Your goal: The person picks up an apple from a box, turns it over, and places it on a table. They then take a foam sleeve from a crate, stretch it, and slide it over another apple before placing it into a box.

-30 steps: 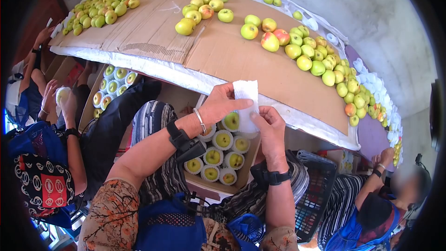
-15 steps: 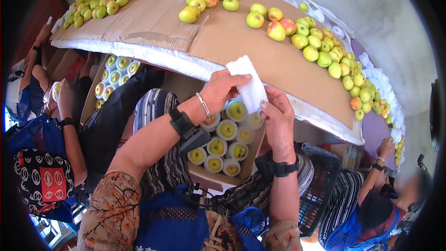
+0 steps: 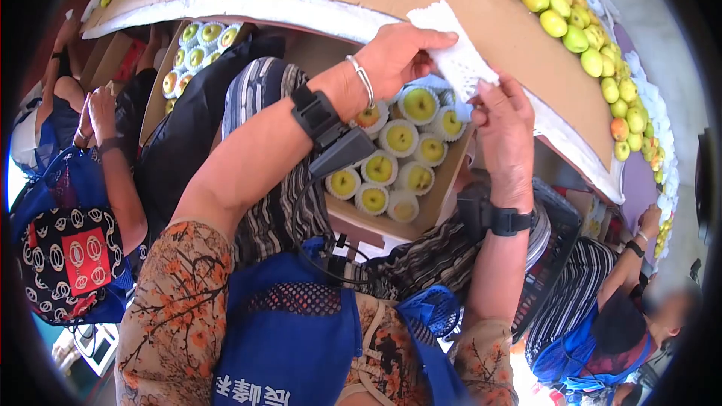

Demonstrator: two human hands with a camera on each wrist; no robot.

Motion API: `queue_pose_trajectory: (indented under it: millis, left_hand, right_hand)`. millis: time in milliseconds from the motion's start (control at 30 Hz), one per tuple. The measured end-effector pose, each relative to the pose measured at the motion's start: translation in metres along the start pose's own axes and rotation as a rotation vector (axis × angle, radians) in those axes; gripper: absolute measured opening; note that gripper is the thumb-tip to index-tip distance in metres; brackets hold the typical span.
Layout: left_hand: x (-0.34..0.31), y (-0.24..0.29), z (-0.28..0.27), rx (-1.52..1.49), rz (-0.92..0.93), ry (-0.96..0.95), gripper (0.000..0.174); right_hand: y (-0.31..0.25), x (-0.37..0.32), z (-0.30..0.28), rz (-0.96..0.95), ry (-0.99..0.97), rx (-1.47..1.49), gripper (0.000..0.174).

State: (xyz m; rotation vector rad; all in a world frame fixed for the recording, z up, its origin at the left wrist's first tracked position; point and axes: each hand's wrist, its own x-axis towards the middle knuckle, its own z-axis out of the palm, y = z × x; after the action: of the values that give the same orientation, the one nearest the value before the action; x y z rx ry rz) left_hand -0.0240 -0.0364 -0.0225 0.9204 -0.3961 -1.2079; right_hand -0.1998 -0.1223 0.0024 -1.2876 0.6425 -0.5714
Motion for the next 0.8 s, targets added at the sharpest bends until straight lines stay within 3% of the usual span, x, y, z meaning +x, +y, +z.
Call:
queue_pose_trajectory:
  millis: [200,400,600,800]
  left_hand:
    - [-0.001,0.0,0.001,-0.03,0.055,0.045,0.016]
    - [-0.001,-0.003,0.0,0.017,-0.038,-0.025,0.015]
    - [-0.001,-0.001,-0.001,0.053,0.031,-0.034,0.016]
    - [-0.002,-0.006,0.003,0.11,-0.026,-0.044,0.018]
  right_hand:
    - [-0.003,-0.005,0.005,-0.02,-0.064,0.029,0.039]
    - [0.004,-0.001,-0.002,0.023,-0.029,0.072,0.038]
    - [0.004,-0.003,0.001,0.007,-0.048,-0.083,0.033]
    - [0.011,0.001,-0.004,-0.033,0.058,-0.114,0.027]
